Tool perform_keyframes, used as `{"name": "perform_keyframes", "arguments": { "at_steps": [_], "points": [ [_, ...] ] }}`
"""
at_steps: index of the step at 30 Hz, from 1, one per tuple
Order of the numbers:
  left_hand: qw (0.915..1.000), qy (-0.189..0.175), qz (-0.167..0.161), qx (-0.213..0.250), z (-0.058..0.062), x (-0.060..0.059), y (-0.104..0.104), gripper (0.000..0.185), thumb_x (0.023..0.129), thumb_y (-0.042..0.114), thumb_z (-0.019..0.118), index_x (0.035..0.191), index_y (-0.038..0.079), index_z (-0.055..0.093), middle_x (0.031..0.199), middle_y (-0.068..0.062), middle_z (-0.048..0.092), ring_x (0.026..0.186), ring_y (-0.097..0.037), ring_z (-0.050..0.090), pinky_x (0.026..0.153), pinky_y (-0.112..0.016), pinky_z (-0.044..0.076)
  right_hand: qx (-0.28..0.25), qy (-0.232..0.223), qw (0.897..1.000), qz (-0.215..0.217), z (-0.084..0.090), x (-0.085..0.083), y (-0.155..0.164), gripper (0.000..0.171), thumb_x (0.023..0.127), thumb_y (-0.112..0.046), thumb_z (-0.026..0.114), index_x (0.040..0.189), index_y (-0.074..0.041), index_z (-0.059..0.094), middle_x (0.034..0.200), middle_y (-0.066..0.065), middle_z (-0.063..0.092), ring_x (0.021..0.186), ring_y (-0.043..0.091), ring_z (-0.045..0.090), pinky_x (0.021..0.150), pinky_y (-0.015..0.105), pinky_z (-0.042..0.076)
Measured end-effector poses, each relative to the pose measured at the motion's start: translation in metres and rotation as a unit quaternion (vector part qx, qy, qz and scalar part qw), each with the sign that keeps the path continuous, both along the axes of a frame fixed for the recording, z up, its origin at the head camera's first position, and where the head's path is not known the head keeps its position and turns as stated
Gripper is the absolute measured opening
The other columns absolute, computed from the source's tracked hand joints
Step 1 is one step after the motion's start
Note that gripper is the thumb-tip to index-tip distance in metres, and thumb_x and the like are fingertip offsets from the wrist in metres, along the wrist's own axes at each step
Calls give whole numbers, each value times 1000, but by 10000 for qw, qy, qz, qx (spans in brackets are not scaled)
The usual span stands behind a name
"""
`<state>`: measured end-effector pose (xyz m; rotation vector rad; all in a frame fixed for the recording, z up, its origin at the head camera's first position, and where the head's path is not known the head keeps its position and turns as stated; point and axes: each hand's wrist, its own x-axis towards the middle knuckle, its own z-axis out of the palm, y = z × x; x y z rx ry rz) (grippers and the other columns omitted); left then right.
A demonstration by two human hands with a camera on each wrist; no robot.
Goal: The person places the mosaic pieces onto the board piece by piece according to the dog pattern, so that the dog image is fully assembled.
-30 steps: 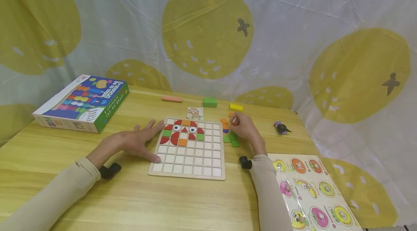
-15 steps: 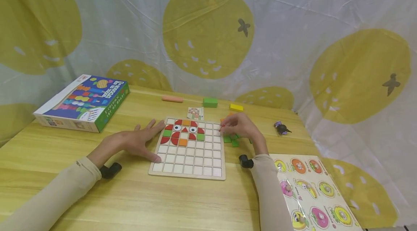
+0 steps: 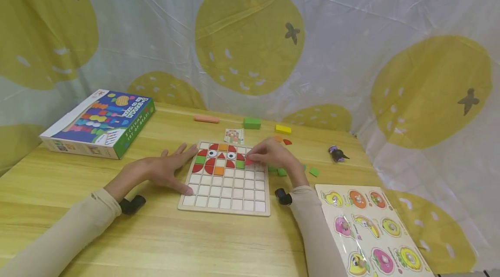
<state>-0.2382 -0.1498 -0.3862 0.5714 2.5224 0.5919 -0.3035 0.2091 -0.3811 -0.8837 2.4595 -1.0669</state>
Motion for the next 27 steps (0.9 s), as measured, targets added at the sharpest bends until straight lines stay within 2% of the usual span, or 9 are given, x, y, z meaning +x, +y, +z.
{"name": "perform_keyframes", "arguments": {
  "at_steps": [4, 9, 14, 19, 27],
  "points": [
    [10000, 5, -4, 17, -1, 0, 0, 131, 85, 63, 86, 174, 6, 8, 181, -21, 2, 165, -46, -9, 127, -73, -6, 104, 101, 9999, 70, -2, 4, -16, 13, 101, -8, 77, 110, -1, 84, 96, 8, 81, 71, 20, 65, 65, 25, 53],
    [10000, 65, -32, 31, -2, 0, 0, 130, 84, 62, 86, 174, 6, 10, 181, -20, 1, 165, -46, -9, 127, -74, -5, 23, 31, 9999, 152, -1, 10, -33, 6, 99, -9, 80, 98, -4, 81, 84, 8, 78, 67, 28, 67, 62, 29, 56],
    [9999, 76, -53, 50, 0, 1, 0, 130, 85, 62, 86, 174, 6, 10, 181, -20, 0, 165, -45, -9, 127, -74, -6, 164, 137, 9996, 199, -3, 12, -47, 6, 98, -11, 82, 94, -6, 82, 83, 2, 78, 69, 19, 66, 68, 24, 56],
    [10000, 65, -40, 52, 1, 1, 0, 130, 85, 62, 86, 174, 6, 10, 181, -19, 1, 165, -45, -9, 127, -73, -6, 274, 259, 9990, 253, -2, 14, -51, 6, 97, -13, 83, 95, -7, 85, 84, -1, 78, 67, 17, 66, 65, 24, 55],
    [10000, 80, -7, 16, 1, 2, 1, 130, 84, 62, 86, 174, 6, 11, 181, -20, 2, 165, -46, -8, 127, -74, -5, 337, 322, 9986, 243, 3, 16, -47, 16, 89, -3, 88, 104, -3, 86, 91, 1, 81, 76, 12, 70, 73, 26, 61]
  ]
}}
